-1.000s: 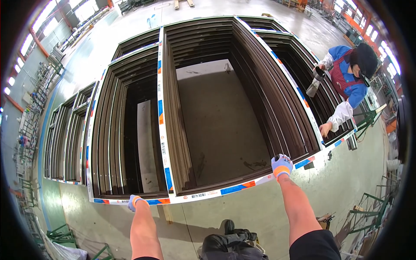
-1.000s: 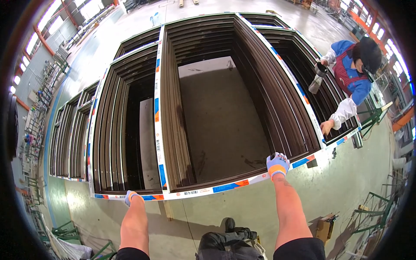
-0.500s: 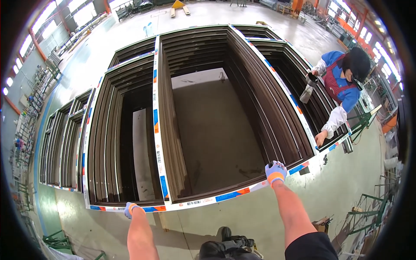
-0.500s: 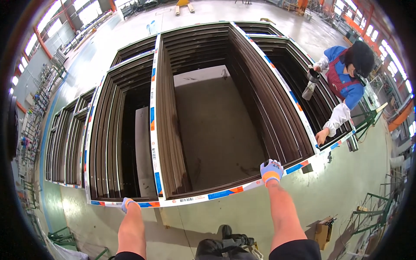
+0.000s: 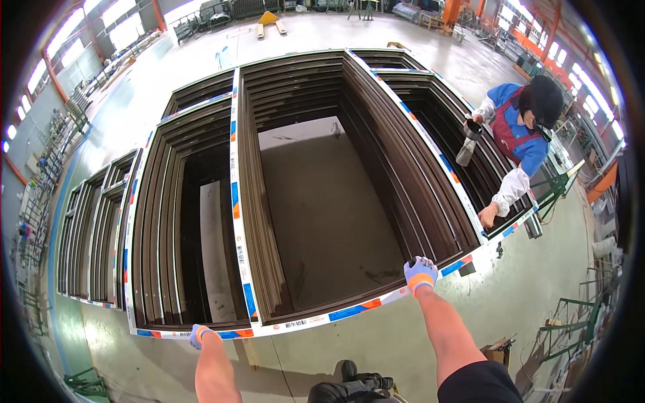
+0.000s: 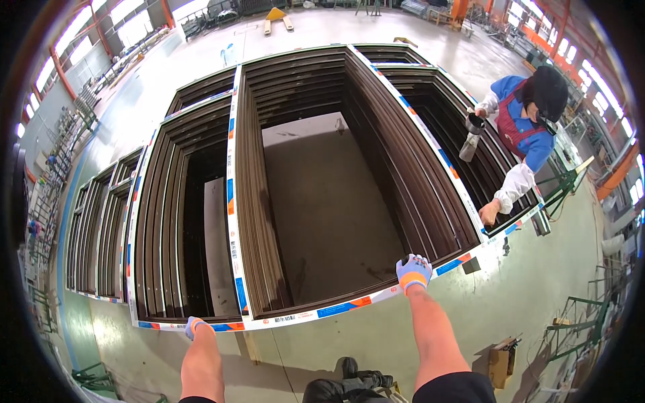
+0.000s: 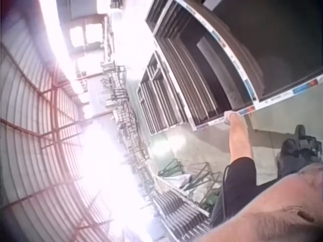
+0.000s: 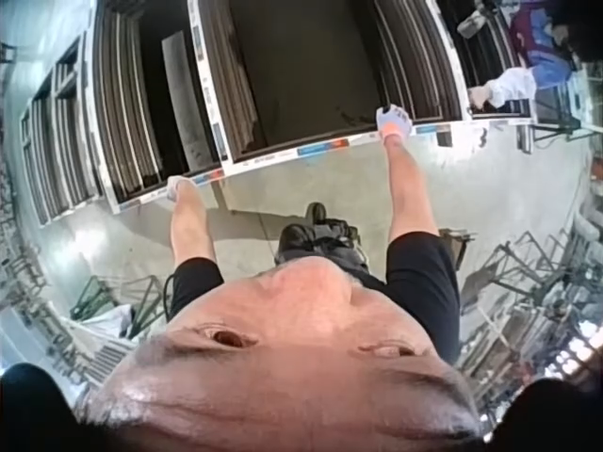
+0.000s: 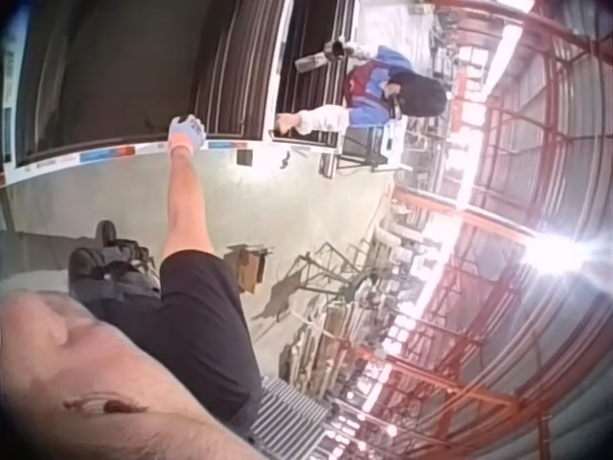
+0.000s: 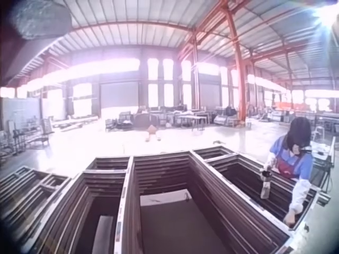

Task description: Applying sealant to the joints of stacked metal frames using a pneumatic dispensing gun.

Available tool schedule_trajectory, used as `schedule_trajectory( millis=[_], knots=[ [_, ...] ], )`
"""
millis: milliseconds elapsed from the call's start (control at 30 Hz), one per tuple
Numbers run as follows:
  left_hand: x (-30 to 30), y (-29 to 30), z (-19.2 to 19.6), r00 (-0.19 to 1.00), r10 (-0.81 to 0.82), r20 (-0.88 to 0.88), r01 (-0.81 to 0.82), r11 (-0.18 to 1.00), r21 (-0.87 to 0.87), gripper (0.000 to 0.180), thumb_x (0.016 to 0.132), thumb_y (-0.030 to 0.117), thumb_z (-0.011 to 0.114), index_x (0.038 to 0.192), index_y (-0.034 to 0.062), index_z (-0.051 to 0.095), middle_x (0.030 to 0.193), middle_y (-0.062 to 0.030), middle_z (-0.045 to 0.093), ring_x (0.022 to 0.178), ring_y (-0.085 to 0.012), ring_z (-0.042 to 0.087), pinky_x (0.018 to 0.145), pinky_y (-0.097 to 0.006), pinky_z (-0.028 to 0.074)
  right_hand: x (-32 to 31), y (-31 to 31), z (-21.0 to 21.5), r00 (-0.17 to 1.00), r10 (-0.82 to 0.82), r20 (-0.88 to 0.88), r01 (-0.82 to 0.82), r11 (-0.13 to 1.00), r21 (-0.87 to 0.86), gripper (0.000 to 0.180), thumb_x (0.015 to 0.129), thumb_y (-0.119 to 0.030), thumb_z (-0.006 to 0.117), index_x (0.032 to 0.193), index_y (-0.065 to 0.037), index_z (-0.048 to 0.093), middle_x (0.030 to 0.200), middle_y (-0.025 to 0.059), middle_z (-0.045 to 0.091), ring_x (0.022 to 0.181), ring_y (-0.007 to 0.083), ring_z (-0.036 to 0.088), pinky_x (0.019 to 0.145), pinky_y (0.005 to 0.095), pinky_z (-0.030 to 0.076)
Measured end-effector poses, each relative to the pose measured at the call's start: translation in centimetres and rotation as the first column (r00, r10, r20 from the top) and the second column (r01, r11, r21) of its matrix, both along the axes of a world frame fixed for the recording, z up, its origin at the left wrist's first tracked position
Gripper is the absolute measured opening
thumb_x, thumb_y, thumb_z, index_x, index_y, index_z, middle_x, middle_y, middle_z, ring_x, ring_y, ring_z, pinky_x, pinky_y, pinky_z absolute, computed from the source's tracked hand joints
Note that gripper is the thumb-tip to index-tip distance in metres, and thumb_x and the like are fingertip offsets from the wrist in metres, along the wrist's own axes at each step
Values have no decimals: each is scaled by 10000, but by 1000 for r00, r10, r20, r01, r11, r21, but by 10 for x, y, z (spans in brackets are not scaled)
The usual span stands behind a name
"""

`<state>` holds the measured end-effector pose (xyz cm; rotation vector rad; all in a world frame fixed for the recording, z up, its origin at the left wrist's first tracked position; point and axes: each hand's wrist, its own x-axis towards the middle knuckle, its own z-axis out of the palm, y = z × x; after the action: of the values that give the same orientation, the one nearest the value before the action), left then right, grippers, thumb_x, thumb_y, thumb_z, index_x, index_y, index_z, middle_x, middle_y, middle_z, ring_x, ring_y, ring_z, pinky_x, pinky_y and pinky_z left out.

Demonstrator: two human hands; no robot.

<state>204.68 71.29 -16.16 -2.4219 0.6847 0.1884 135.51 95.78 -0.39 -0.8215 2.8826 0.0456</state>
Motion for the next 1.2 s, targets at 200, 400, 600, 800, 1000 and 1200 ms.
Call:
schedule_trajectory(
  millis=[200,400,600,800,1000,1200],
  knots=[
    [8,-4,-12,987,159,-27,-161,974,-162,238,917,186,669,1144,206,738,1072,77,708,943,-82,664,733,-300,538,0,0,0,1000,-17,19,16,1000,18,364,864,-425,565,971,-106,704,1034,102,683,1046,272,643,925,416,475],
    [13,-6,-24,950,304,-77,-312,897,-312,227,917,185,673,1134,202,741,1055,77,711,933,-82,667,722,-310,545,0,1,1,1000,0,20,0,1000,10,365,869,-429,560,964,-105,700,1051,104,680,1043,278,639,921,421,473],
    [11,1,-19,889,352,-294,-458,665,-590,338,806,258,594,1058,40,650,1006,-113,714,866,-274,723,733,-417,573,1,0,5,999,-6,45,5,999,39,373,875,-435,561,988,-106,698,1064,106,675,1076,275,628,929,427,469],
    [-11,3,7,849,398,-346,-526,580,-623,348,810,252,590,1077,35,639,1008,-107,711,867,-260,720,737,-405,571,1,0,4,999,-2,49,1,1000,21,375,873,-430,573,999,-99,696,1070,110,674,1076,276,629,931,428,470],
    [-32,6,40,802,442,-400,-589,483,-647,358,813,245,586,1096,30,629,1011,-100,708,868,-245,718,742,-392,569,3,-4,8,998,-15,62,13,1000,28,379,866,-432,578,1010,-103,699,1074,110,675,1071,275,634,926,427,473],
    [-42,6,54,784,452,-426,-614,467,-636,368,824,245,573,1116,25,619,1019,-95,704,873,-233,715,745,-380,567,-1,5,-4,999,-8,-33,8,1000,-20,331,841,-402,583,940,-115,714,1003,106,710,1017,290,653,899,428,492]
  ],
)
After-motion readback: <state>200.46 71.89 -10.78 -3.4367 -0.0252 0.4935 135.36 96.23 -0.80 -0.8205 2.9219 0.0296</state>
